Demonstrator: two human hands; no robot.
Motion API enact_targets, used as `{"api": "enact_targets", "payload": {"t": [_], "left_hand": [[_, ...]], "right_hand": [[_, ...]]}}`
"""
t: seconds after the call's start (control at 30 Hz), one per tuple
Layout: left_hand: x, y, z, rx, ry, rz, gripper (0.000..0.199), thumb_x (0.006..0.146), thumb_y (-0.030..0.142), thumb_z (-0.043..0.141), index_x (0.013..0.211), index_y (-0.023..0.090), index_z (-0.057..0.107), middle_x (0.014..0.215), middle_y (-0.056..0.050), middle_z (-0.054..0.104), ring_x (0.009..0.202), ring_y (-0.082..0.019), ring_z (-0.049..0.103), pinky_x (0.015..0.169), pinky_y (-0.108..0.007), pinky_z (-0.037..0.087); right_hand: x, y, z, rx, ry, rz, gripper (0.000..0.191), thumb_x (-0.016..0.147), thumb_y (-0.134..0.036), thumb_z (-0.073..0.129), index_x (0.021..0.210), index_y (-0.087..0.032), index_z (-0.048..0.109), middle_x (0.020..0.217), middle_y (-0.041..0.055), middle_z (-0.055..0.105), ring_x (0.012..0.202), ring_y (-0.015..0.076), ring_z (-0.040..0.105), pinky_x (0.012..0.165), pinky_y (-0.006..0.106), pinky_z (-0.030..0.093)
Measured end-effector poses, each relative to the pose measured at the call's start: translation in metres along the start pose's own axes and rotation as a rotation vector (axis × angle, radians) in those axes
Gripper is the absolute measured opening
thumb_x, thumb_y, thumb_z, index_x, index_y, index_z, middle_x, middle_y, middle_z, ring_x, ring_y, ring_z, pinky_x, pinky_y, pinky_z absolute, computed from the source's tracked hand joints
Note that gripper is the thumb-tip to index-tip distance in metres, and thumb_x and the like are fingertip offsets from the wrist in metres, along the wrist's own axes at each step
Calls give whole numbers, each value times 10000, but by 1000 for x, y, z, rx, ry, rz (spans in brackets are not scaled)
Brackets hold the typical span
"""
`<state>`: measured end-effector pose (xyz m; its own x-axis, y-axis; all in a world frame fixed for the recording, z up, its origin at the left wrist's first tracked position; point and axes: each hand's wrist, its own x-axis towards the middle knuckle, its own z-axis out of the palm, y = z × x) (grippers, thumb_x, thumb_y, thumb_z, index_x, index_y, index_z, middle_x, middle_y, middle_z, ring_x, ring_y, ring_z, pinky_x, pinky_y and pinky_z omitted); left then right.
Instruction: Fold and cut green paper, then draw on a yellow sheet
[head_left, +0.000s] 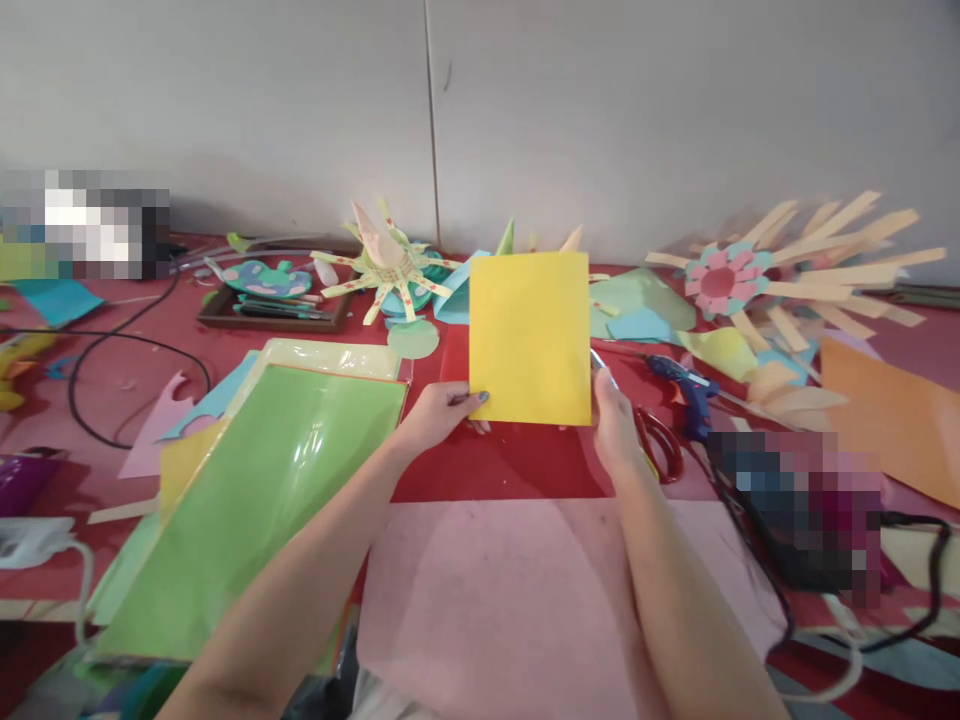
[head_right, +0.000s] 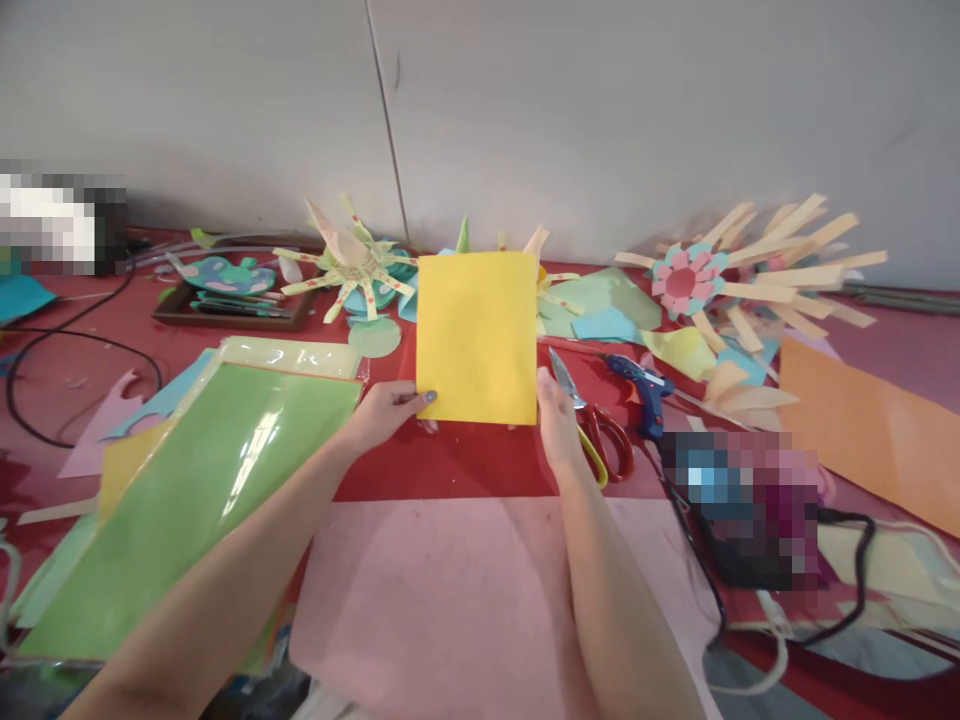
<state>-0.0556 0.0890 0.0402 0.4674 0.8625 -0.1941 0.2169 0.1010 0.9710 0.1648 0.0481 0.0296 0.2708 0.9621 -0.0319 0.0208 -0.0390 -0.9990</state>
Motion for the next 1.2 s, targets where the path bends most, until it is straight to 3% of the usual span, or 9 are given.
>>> {"api": "enact_targets", "payload": {"t": [0.07, 0.13, 0.27, 0.4, 0.57, 0.83, 0.97, 1.07, 1.2], "left_hand": [[-1, 1, 0, 34, -51, -41, 295, 797, 391, 535, 618, 157, 527, 614, -35, 673, 635, -140, 655, 639, -244, 508], [-2, 3, 0, 42, -75, -73, 297, 804, 385, 526, 614, 157, 521, 620, -39, 673, 645, -144, 657, 639, -245, 506], [-1, 5, 1, 8, -101, -83, 227, 813, 360, 509, 828, 150, 595, 660, -32, 670, 624, -146, 654, 645, -266, 510], [0, 4, 1, 12, -119, -46, 300, 804, 353, 509, 1038, 176, 575, 862, -43, 681, 706, -149, 656, 691, -277, 506], [-2, 4, -1, -13, -27, -40, 308, 788, 410, 512, 984, 199, 623, 999, -49, 654, 890, -185, 620, 738, -268, 493], [5, -6, -2, -186, 155, -118, 393, 751, 500, 535, 961, 179, 623, 875, -68, 665, 783, -202, 622, 679, -310, 496], [10, -12, -7, -156, 227, -77, 342, 689, 463, 619, 831, 153, 624, 771, -46, 656, 754, -197, 611, 701, -326, 488], [7, -11, -7, -135, 161, -89, 317, 691, 462, 619, 787, 161, 629, 732, -31, 651, 741, -191, 611, 693, -322, 489], [1, -4, -2, -130, -69, -146, 306, 710, 428, 613, 886, 180, 649, 847, -38, 673, 796, -191, 621, 740, -330, 489]], "right_hand": [[-2, 4, 2, -62, -19, -4, 485, 727, -571, 552, 1085, -249, 611, 1104, 54, 645, 1022, 266, 594, 804, 386, 510], [-3, 7, 3, -99, -30, 31, 446, 707, -515, 610, 1053, -232, 623, 1100, 57, 647, 1024, 270, 591, 828, 394, 501], [-3, 8, 2, -90, -25, 145, 412, 692, -492, 634, 981, -199, 643, 986, 61, 678, 877, 251, 635, 662, 352, 546], [-4, 6, 3, -34, -51, 207, 410, 677, -482, 651, 950, -176, 643, 916, 68, 683, 715, 208, 637, 477, 286, 526], [-7, 3, 8, -39, -82, 249, 455, 665, -499, 648, 989, -179, 633, 919, 68, 682, 710, 225, 644, 431, 294, 517], [-14, 2, 16, -50, -151, 285, 379, 690, -466, 643, 924, -168, 647, 892, 69, 688, 667, 205, 641, 429, 292, 521], [-15, 3, 18, -96, -204, 285, 372, 687, -465, 655, 919, -174, 666, 928, 73, 693, 799, 235, 652, 615, 333, 548], [-11, 5, 11, -76, -86, 192, 366, 698, -485, 639, 918, -195, 670, 957, 56, 693, 903, 244, 636, 749, 348, 518], [-4, 12, 0, -39, 110, 85, 332, 720, -484, 615, 914, -218, 665, 965, 31, 690, 908, 223, 628, 756, 325, 497]]}}
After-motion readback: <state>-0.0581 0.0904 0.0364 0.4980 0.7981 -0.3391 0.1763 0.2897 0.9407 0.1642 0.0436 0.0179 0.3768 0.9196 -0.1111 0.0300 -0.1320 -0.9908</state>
